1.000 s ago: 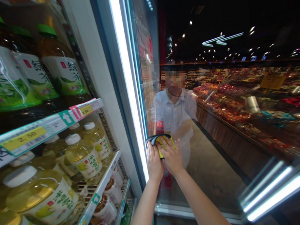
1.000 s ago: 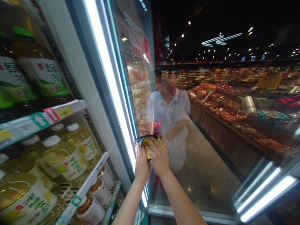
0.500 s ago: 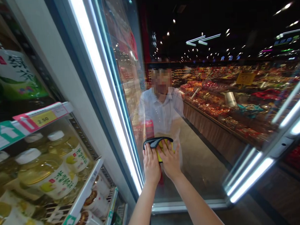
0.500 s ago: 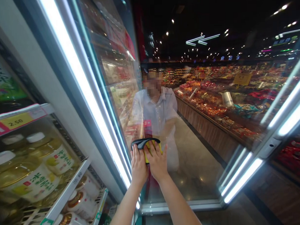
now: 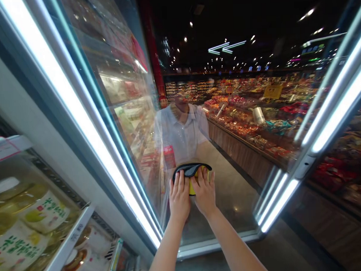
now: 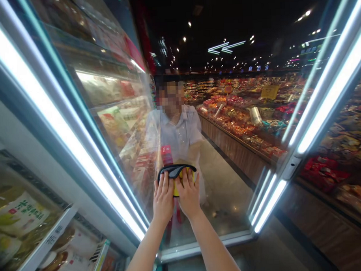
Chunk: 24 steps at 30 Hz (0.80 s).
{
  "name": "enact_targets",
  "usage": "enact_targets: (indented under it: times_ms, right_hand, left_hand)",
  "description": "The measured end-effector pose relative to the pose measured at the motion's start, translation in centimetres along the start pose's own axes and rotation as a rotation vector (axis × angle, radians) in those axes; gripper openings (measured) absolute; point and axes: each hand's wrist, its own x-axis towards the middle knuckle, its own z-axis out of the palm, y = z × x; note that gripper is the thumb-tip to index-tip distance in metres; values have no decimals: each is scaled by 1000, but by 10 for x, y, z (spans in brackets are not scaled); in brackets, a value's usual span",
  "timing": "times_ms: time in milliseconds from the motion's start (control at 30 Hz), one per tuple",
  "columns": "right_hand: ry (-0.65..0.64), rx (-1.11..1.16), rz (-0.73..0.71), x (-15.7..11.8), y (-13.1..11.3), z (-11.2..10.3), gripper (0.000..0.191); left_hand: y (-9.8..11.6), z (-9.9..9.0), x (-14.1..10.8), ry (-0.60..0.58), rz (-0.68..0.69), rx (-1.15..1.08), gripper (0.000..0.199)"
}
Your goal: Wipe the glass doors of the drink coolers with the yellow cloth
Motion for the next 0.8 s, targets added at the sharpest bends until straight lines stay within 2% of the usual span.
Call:
enact_targets:
  times_ms: [100,200,267,333,433,533,600,700,800]
  right_hand:
    - [22,-5,-40,20,13,-7,49]
    - [32,-6,-9,37,42,-19,56]
    - [46,-4,45,31,63,-23,56]
    - [53,-6,104,15,78,-22,53]
    - [19,-14,119,-9,84,-18,53]
    - [-27,-18,43,-5,84,-23,56]
    - [-37,-21,6,14,91,-33,60]
    - [-27,-28,35,41,119,-51,64]
    - [-1,-26,134,37,151,-59,66]
  left_hand:
    - [6,1,18,15,-49,-31,70]
    - [28,5,51,22,-65,-87,73]
    - [45,10,63,-1,-19,-119,71]
    - [56,16,60,-37,58,-130,66]
    - [57,24,37,-56,117,-112,62]
    - [53,28,26,-42,74,-89,63]
    - [58,30,40,-26,38,-91,65]
    - [84,34,79,2,20,-122,65]
    - [115,40,106,-11,80,-155,61]
